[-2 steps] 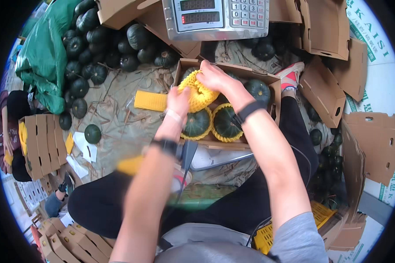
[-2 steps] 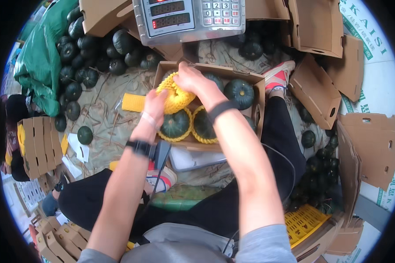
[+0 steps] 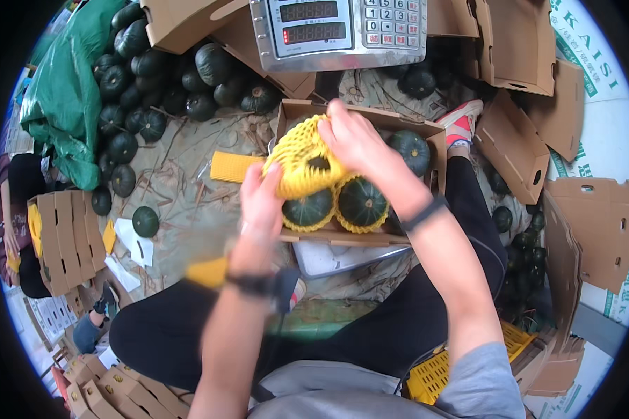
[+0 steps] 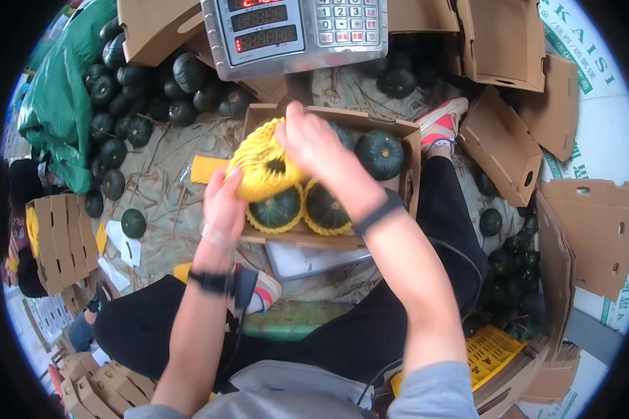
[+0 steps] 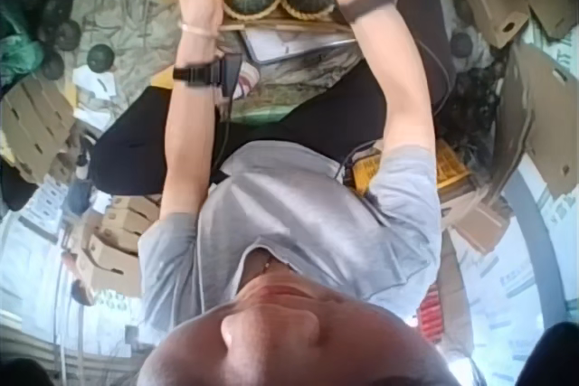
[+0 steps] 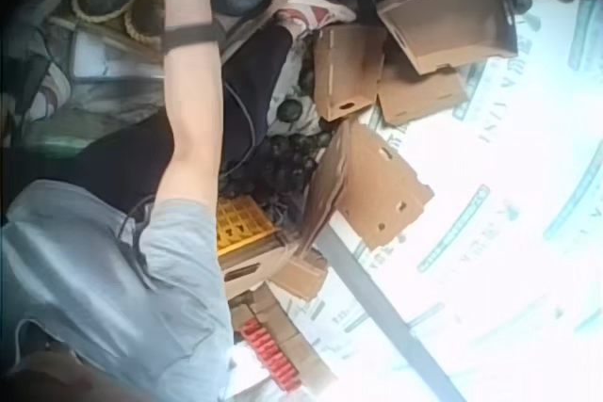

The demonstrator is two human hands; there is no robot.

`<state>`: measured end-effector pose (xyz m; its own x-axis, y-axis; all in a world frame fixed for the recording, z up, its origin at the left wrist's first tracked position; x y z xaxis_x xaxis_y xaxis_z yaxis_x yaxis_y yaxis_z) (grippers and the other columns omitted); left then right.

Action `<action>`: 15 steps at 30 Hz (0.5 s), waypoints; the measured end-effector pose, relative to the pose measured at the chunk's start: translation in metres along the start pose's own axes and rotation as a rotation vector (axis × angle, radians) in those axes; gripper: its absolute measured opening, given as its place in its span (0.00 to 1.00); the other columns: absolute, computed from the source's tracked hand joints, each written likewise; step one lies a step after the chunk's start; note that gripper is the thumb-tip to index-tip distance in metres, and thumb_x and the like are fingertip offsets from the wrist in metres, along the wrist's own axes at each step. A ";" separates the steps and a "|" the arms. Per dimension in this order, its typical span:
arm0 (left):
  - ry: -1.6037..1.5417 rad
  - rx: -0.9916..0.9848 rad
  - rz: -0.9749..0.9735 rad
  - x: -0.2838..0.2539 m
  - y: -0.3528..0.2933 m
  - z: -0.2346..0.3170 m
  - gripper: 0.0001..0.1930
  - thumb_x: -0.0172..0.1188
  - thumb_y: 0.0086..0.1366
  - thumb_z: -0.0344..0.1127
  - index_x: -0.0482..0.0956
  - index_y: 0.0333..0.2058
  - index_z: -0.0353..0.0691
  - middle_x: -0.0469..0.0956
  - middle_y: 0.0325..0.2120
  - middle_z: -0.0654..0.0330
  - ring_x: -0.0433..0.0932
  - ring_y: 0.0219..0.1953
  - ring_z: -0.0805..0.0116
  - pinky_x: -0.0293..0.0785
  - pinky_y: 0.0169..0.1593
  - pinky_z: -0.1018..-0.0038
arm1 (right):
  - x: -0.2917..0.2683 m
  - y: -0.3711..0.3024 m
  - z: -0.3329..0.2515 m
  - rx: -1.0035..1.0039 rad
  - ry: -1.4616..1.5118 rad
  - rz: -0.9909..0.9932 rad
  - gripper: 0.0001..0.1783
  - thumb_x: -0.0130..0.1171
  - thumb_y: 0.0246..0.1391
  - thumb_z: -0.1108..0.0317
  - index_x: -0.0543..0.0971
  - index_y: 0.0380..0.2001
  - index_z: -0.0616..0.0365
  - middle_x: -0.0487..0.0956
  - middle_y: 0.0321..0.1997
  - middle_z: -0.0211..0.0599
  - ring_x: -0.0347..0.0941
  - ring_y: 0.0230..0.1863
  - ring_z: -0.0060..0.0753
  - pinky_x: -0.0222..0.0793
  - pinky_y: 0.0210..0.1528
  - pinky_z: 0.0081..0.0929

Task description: Weighing green squashes, wrapping them in foam nets, and packing them into cardboard boxes.

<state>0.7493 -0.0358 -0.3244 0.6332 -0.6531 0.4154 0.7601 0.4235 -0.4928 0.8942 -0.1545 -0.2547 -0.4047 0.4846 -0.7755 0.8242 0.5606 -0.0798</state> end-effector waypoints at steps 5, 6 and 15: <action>-0.558 -0.215 -0.462 0.035 -0.087 0.048 0.19 0.39 0.70 0.41 0.69 0.49 0.34 0.74 0.49 0.49 0.74 0.51 0.56 0.68 0.58 0.62 | -0.044 -0.130 -0.098 -0.144 0.065 0.098 0.13 0.50 0.59 0.62 0.65 0.30 0.62 0.74 0.17 0.53 0.72 0.18 0.58 0.68 0.20 0.49; -0.569 -0.227 -0.444 0.026 -0.087 0.039 0.19 0.39 0.70 0.41 0.69 0.49 0.34 0.74 0.49 0.49 0.74 0.51 0.56 0.68 0.58 0.62 | -0.039 -0.137 -0.098 -0.134 0.064 0.077 0.13 0.50 0.59 0.62 0.65 0.30 0.62 0.74 0.17 0.53 0.72 0.18 0.58 0.68 0.20 0.49; -0.589 -0.547 -0.306 0.012 -0.161 0.014 0.24 0.40 0.70 0.48 0.69 0.52 0.33 0.74 0.49 0.50 0.75 0.49 0.58 0.69 0.57 0.63 | 0.026 -0.176 -0.049 0.372 1.210 -0.164 0.15 0.50 0.61 0.59 0.71 0.32 0.62 0.74 0.26 0.32 0.69 0.31 0.24 0.64 0.36 0.25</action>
<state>0.6368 -0.1027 -0.2295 0.4997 -0.1923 0.8446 0.8285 -0.1785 -0.5308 0.7193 -0.2078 -0.2298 -0.4512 0.8379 0.3072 0.7122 0.5455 -0.4418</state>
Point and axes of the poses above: each hand's wrist, its own y-axis towards the middle knuckle, its own x-axis out of the palm, z = x × y, the point moved 10 cm from there along y, towards the middle knuckle
